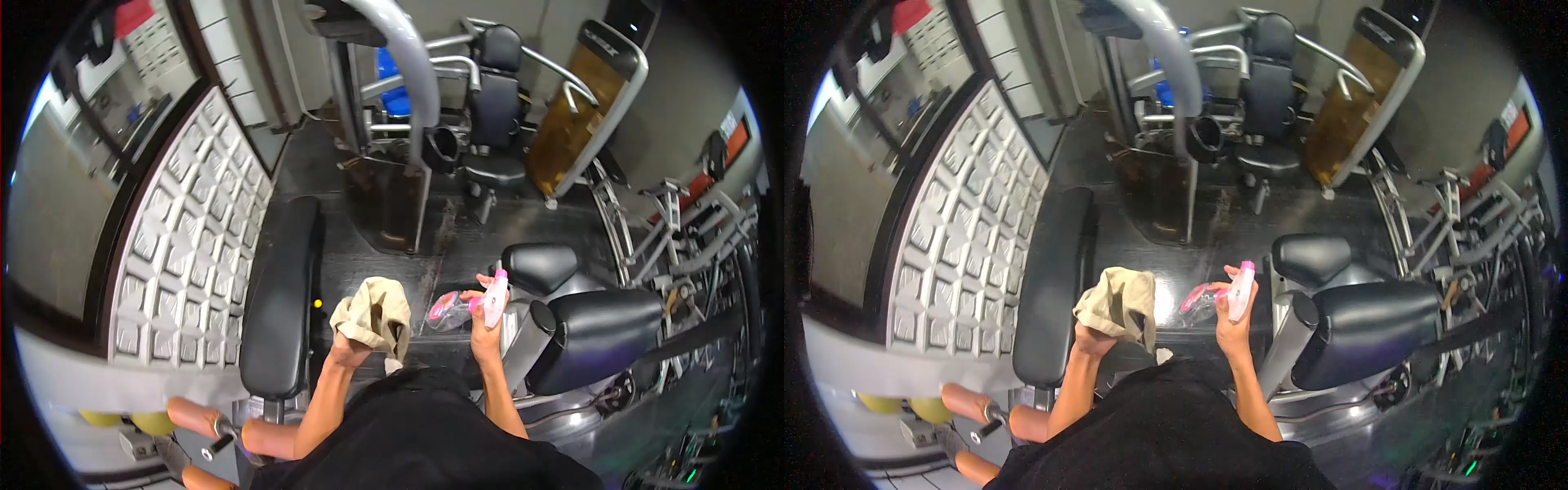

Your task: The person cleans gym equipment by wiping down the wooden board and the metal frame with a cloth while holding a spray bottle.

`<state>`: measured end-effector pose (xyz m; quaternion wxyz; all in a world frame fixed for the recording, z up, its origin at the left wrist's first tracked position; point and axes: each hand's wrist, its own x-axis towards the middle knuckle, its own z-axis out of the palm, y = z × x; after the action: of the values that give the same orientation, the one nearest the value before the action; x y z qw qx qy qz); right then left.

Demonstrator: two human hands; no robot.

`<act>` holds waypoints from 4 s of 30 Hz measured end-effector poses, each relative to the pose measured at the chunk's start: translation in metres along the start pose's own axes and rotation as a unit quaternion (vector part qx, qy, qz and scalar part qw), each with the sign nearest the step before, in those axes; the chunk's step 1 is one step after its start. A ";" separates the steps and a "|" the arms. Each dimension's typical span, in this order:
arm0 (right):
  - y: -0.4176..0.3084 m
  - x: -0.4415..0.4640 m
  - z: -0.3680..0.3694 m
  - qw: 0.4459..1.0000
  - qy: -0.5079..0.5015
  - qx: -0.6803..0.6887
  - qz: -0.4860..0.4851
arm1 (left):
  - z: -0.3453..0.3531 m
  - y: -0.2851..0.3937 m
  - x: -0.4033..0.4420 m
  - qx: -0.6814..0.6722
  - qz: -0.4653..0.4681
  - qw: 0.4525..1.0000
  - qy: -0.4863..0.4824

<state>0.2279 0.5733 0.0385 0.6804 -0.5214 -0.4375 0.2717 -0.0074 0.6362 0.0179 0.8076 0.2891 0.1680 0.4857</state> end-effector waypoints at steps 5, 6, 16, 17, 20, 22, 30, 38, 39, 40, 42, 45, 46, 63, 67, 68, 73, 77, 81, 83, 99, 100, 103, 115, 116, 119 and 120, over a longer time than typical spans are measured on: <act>-0.007 0.035 -0.008 0.996 0.066 -0.026 -0.056 | 0.036 -0.003 0.078 -0.001 -0.033 0.998 -0.059; -0.006 0.040 -0.010 0.995 0.077 -0.026 -0.050 | 0.039 -0.005 0.093 -0.003 -0.045 0.997 -0.066; 0.022 0.098 -0.062 0.960 0.239 -0.142 -0.033 | 0.061 -0.064 0.228 -0.106 -0.141 0.974 -0.139; 0.025 0.112 -0.065 0.957 0.250 -0.148 -0.027 | 0.063 -0.069 0.246 -0.115 -0.150 0.971 -0.143; 0.057 0.151 -0.089 0.959 0.261 -0.109 -0.029 | 0.071 -0.088 0.303 -0.122 -0.182 0.963 -0.156; 0.064 0.181 -0.103 0.958 0.266 -0.094 -0.042 | 0.075 -0.104 0.341 -0.102 -0.176 0.964 -0.172; 0.093 0.256 -0.157 0.939 0.341 -0.038 0.005 | 0.121 -0.138 0.443 -0.014 -0.243 0.949 -0.202; 0.121 0.303 -0.190 0.925 0.379 -0.001 0.025 | 0.123 -0.192 0.508 -0.029 -0.269 0.953 -0.134; 0.127 0.311 -0.196 0.923 0.383 0.007 0.024 | 0.125 -0.198 0.514 -0.040 -0.268 0.954 -0.125; 0.132 0.319 -0.204 0.923 0.384 0.009 0.023 | 0.130 -0.204 0.522 -0.050 -0.267 0.955 -0.117; 0.140 0.342 -0.224 0.920 0.391 -0.005 0.025 | 0.145 -0.210 0.538 -0.027 -0.273 0.954 -0.118; 0.138 0.385 -0.250 0.919 0.394 -0.037 0.004 | 0.168 -0.230 0.564 0.025 -0.309 0.943 -0.124; 0.138 0.401 -0.260 0.916 0.396 -0.062 -0.005 | 0.163 -0.246 0.575 0.025 -0.306 0.943 -0.124; 0.177 0.593 -0.511 0.924 0.370 -0.069 0.066 | 0.389 -0.446 0.795 0.811 -0.145 0.354 -0.442; 0.168 0.601 -0.542 0.913 0.396 -0.005 0.095 | 0.421 -0.486 0.828 0.731 -0.091 0.479 -0.478; 0.166 0.605 -0.551 0.908 0.406 -0.009 0.099 | 0.424 -0.497 0.836 0.648 -0.078 0.568 -0.502; 0.148 0.627 -0.604 0.886 0.389 -0.225 0.115 | 0.473 -0.542 0.853 0.504 -0.155 0.615 -0.586; 0.141 0.656 -0.648 0.871 0.360 -0.307 0.133 | 0.512 -0.585 0.860 0.478 -0.156 0.618 -0.604; 0.144 0.698 -0.698 0.882 0.336 -0.294 0.149 | 0.544 -0.648 0.880 0.448 -0.128 0.679 -0.568; 0.150 0.719 -0.723 0.878 0.357 -0.278 0.153 | 0.567 -0.679 0.892 0.415 -0.107 0.748 -0.507; 0.247 0.765 -0.912 0.932 0.221 0.183 0.220 | 0.699 -0.784 0.998 0.407 -0.111 0.646 -0.636; 0.259 0.769 -0.925 0.933 0.219 0.186 0.219 | 0.705 -0.787 1.009 0.427 -0.137 0.624 -0.640; 0.268 0.817 -0.969 0.948 0.161 0.173 0.214 | 0.709 -0.822 1.057 0.423 -0.178 0.613 -0.643; 0.304 0.914 -1.137 0.756 0.563 0.274 0.188 | 0.756 -0.916 1.169 0.317 -0.337 0.776 -0.430; 0.293 0.916 -1.149 0.733 0.580 0.303 0.184 | 0.763 -0.922 1.178 0.351 -0.319 0.766 -0.433; 0.286 0.908 -1.184 0.712 0.611 0.305 0.163 | 0.769 -0.954 1.198 0.348 -0.294 0.764 -0.458; 0.275 0.906 -1.191 0.708 0.613 0.317 0.149 | 0.771 -0.967 1.202 0.359 -0.287 0.756 -0.466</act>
<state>1.7238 0.8451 -0.0268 0.8747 -0.3854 0.2715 0.1129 1.6502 1.1127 0.0185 0.7247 0.6864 0.0081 -0.0592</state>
